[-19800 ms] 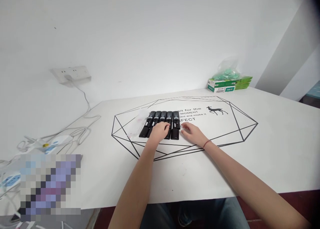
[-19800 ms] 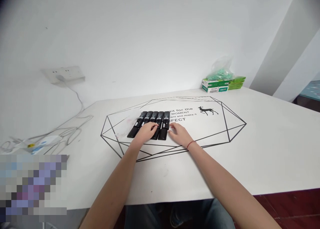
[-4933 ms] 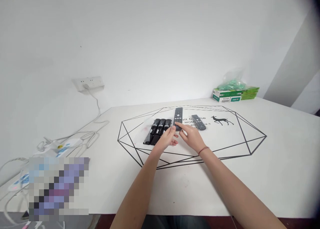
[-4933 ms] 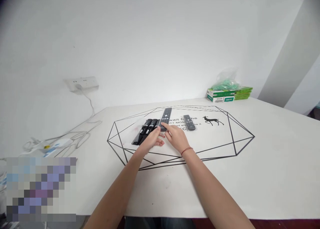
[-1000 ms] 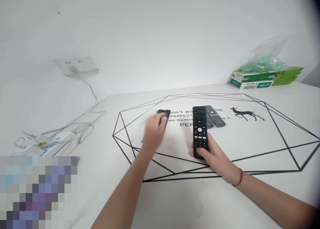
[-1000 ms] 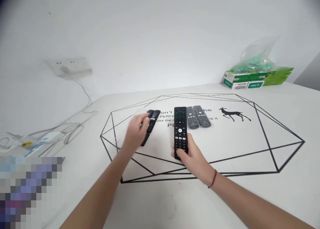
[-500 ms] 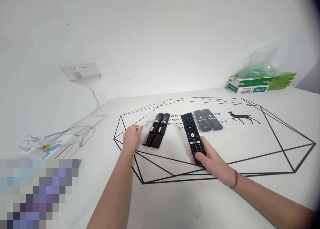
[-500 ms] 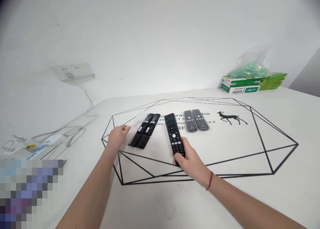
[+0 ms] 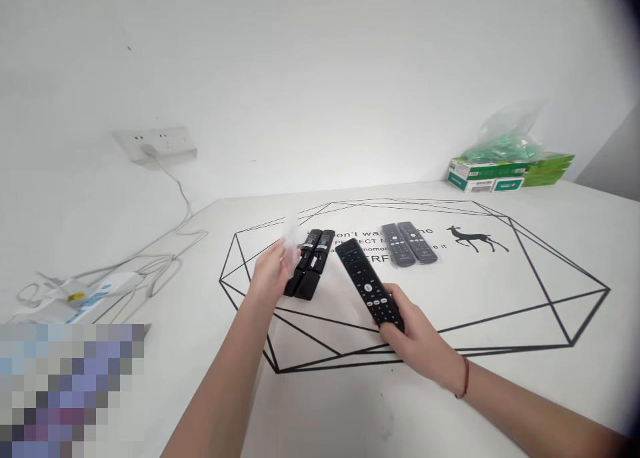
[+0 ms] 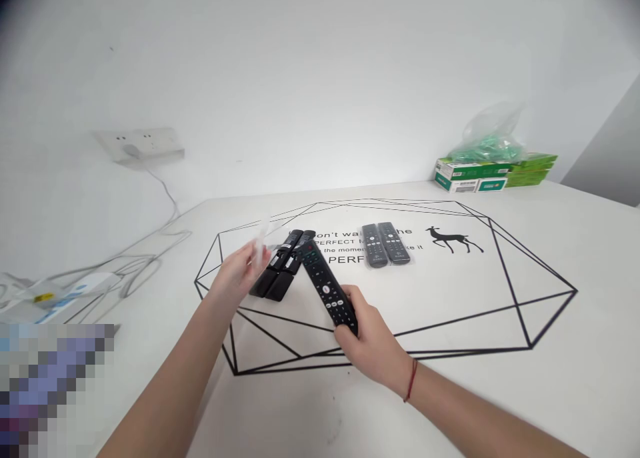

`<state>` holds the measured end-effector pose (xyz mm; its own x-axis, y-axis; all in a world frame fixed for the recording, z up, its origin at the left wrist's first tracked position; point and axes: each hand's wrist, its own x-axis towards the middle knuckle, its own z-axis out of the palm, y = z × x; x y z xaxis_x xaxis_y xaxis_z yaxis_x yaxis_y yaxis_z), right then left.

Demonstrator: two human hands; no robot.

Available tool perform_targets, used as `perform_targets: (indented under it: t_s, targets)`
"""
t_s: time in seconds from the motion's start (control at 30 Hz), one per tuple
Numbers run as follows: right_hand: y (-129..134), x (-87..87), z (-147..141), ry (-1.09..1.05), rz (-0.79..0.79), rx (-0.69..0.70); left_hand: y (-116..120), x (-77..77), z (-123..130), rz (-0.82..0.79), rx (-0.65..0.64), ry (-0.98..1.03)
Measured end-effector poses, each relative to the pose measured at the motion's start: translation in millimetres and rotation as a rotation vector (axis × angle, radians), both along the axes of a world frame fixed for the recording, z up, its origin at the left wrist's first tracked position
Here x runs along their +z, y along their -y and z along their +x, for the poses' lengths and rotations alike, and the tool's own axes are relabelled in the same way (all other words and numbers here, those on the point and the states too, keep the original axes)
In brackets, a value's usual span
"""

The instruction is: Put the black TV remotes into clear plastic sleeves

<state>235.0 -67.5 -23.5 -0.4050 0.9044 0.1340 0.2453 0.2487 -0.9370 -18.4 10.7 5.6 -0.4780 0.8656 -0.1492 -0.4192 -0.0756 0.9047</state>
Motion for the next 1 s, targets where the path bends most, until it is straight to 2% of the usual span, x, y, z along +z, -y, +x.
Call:
perform_targets:
  t_s: [0.1,0.2,0.33,0.5,0.67,0.87,1.0]
  targets:
    - [6,1.9,-2,0.051,-0.026,0.065,8,4.7,31,0.038,0.0,0.132]
    - [10,2.9,-4,0.106,-0.004,0.115,13,2.9,47,0.046,0.016,0.165]
    - [13,3.0,-5,0.193,0.054,0.102,14,-1.6,49,0.059,0.021,0.213]
    - [15,3.4,-5,0.274,0.102,0.083,15,-1.8,49,0.155,0.032,0.306]
    - [20,6.3,-5,0.342,0.206,0.084,18,-1.7,52,0.133,0.07,0.268]
    - [25,6.7,-4,0.415,0.366,-0.014,23,1.6,57,0.158,0.012,0.247]
    - [25,5.5,-3,0.422,0.406,-0.081,23,0.8,58,0.17,0.019,0.239]
